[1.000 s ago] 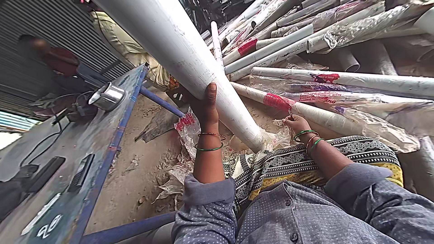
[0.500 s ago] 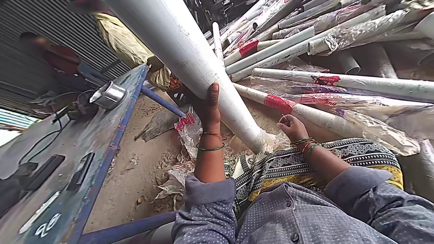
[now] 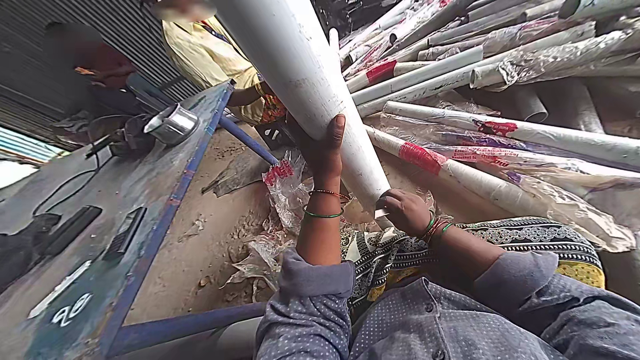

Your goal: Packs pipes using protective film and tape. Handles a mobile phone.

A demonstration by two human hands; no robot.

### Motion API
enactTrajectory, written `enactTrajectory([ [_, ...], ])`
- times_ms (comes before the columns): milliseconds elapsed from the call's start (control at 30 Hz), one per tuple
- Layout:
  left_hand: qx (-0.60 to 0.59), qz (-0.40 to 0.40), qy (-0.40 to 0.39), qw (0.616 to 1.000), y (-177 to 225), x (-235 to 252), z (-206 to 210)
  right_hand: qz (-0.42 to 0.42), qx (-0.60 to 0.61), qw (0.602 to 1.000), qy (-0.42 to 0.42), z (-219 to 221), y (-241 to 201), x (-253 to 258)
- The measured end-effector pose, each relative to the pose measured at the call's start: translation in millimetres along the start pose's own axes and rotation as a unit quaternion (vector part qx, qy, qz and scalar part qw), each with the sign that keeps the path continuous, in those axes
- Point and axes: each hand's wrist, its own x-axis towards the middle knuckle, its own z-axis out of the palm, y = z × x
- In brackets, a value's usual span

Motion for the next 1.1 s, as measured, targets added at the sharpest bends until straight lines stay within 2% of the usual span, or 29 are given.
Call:
enactTrajectory([
  [67, -0.003, -0.002, 0.002, 1.000, -1.5, 1.5, -1.4, -0.031, 0.019, 0.998, -0.043, 3.5, -5.6, -13.0],
  [133, 0.003, 0.000, 0.003, 1.000, -3.1, 3.6, -2.9, 0.028, 0.045, 0.998, -0.032, 1.0, -1.7, -15.3],
  [200, 0.004, -0.006, 0.008, 1.000, -4.2, 3.4, -4.2, 0.104, 0.051, 0.993, 0.009, -3.0, 5.6, -7.8],
  [233, 0.005, -0.007, 0.008, 1.000, -4.3, 4.3, -4.4, 0.116, 0.043, 0.992, 0.032, -4.1, 9.7, -1.9],
  [500, 0.001, -0.011, 0.005, 1.000, 2.0, 0.3, 6.3, 0.079, -0.054, 0.990, 0.103, 4.3, 14.6, 15.5],
  [667, 0.010, -0.011, 0.000, 1.000, 2.1, -0.3, 12.2, 0.157, -0.006, 0.985, 0.067, -5.0, 5.0, 19.1],
  [800, 0.004, -0.007, -0.001, 1.000, 0.8, 1.0, 12.6, 0.050, 0.010, 0.997, 0.051, -7.9, -1.9, 6.6],
  [867, 0.003, -0.001, -0.001, 1.000, 0.4, 1.5, 11.9, 0.110, 0.015, 0.993, 0.033, -18.1, 12.0, -0.4],
  [967, 0.017, -0.011, -0.001, 1.000, 2.4, -0.1, 9.1, 0.282, 0.064, 0.957, 0.028, -37.7, 38.0, -3.9],
  [1100, 0.008, 0.015, -0.008, 1.000, -2.6, 0.8, 5.6, 0.379, 0.101, 0.920, -0.002, -38.8, 41.6, -3.1],
])
